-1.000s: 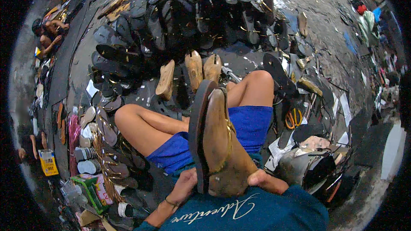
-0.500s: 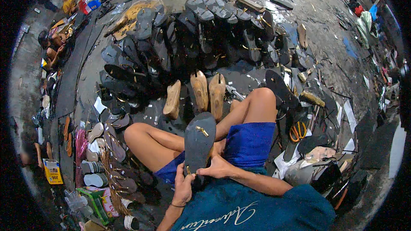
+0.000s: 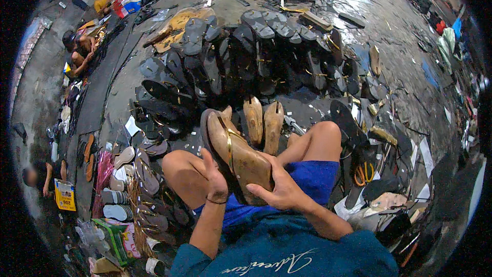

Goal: The person sits on the ground and assembles sandals by attaching straps to wooden soles. They repeatedly pick up a sole, thread a strap through holes, and press it into place, handling multiple units one at a time.

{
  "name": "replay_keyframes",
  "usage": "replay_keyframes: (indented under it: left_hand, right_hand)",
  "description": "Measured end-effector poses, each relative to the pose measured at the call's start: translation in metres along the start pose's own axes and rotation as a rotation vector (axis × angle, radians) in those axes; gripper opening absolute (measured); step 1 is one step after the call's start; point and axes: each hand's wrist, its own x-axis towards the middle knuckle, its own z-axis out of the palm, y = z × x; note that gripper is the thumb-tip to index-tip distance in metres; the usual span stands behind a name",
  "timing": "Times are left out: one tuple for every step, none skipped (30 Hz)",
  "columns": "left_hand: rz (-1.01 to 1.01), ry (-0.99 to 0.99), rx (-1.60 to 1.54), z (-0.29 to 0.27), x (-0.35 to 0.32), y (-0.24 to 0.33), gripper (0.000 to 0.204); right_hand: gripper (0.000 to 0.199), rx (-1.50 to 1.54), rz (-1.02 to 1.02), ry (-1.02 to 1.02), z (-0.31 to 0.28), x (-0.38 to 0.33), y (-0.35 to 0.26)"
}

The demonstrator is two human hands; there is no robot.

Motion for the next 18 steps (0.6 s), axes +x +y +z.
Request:
replay_keyframes:
  left_hand:
    - [-0.003,0.039,-0.03,0.004,0.011,-0.003,0.078]
    - [0.024,0.102,0.017,0.007,0.02,-0.009,0.078]
    - [0.049,0.17,0.066,0.01,0.027,-0.015,0.079]
    - [0.133,0.242,0.129,0.019,0.036,-0.014,0.077]
    - [0.179,0.219,0.143,0.012,0.052,-0.006,0.078]
    - [0.219,0.202,0.156,-0.003,0.07,0.006,0.079]
    - [0.266,0.189,0.173,-0.021,0.085,0.016,0.079]
    - [0.153,0.028,-0.028,-0.039,0.095,0.024,0.083]
    - [0.052,-0.131,-0.223,-0.053,0.1,0.032,0.086]
    - [0.057,-0.162,-0.356,-0.048,0.108,0.028,0.091]
    - [-0.007,-0.254,-0.462,-0.033,0.107,0.028,0.089]
    - [-0.015,-0.251,-0.405,-0.025,0.103,0.019,0.087]
    - [-0.022,-0.251,-0.355,-0.019,0.1,0.008,0.085]
    - [-0.036,-0.246,-0.365,-0.013,0.097,-0.001,0.082]
    - [-0.053,-0.244,-0.376,-0.005,0.093,-0.01,0.08]
    - [-0.077,-0.232,-0.384,0.0,0.088,-0.013,0.078]
    - [-0.083,-0.23,-0.372,0.0,0.08,-0.014,0.075]
    - [-0.093,-0.238,-0.365,0.002,0.074,-0.015,0.073]
  right_hand:
    - [0.078,-0.034,0.017,0.016,-0.002,0.002,0.0]
    - [0.077,-0.068,0.034,0.031,-0.006,0.001,0.0]
    - [0.077,-0.097,0.053,0.046,-0.009,-0.001,-0.001]
    - [0.067,-0.132,0.058,0.066,-0.013,-0.002,-0.005]
    - [0.065,-0.028,0.124,0.036,-0.021,-0.004,-0.003]
    - [0.064,0.077,0.198,0.002,-0.033,-0.007,-0.003]
    - [0.063,0.182,0.27,-0.036,-0.044,-0.011,0.001]
    - [0.064,0.2,0.289,0.01,-0.053,-0.011,0.007]
    - [0.066,0.221,0.304,0.049,-0.062,-0.007,0.019]
    - [0.064,0.065,0.248,0.137,-0.067,0.0,0.043]
    - [0.063,-0.157,0.284,0.245,-0.073,0.011,0.074]
    - [0.061,-0.412,0.257,0.359,-0.067,0.027,0.102]
    - [0.06,-0.675,0.223,0.472,-0.065,0.044,0.116]
    - [0.058,-0.642,0.151,0.451,-0.068,0.058,0.115]
    - [0.055,-0.61,0.083,0.431,-0.072,0.072,0.111]
    - [0.053,-0.57,0.025,0.407,-0.074,0.084,0.106]
    - [0.051,-0.278,0.011,0.368,-0.067,0.097,0.081]
    - [0.049,0.006,-0.001,0.336,-0.061,0.112,0.051]
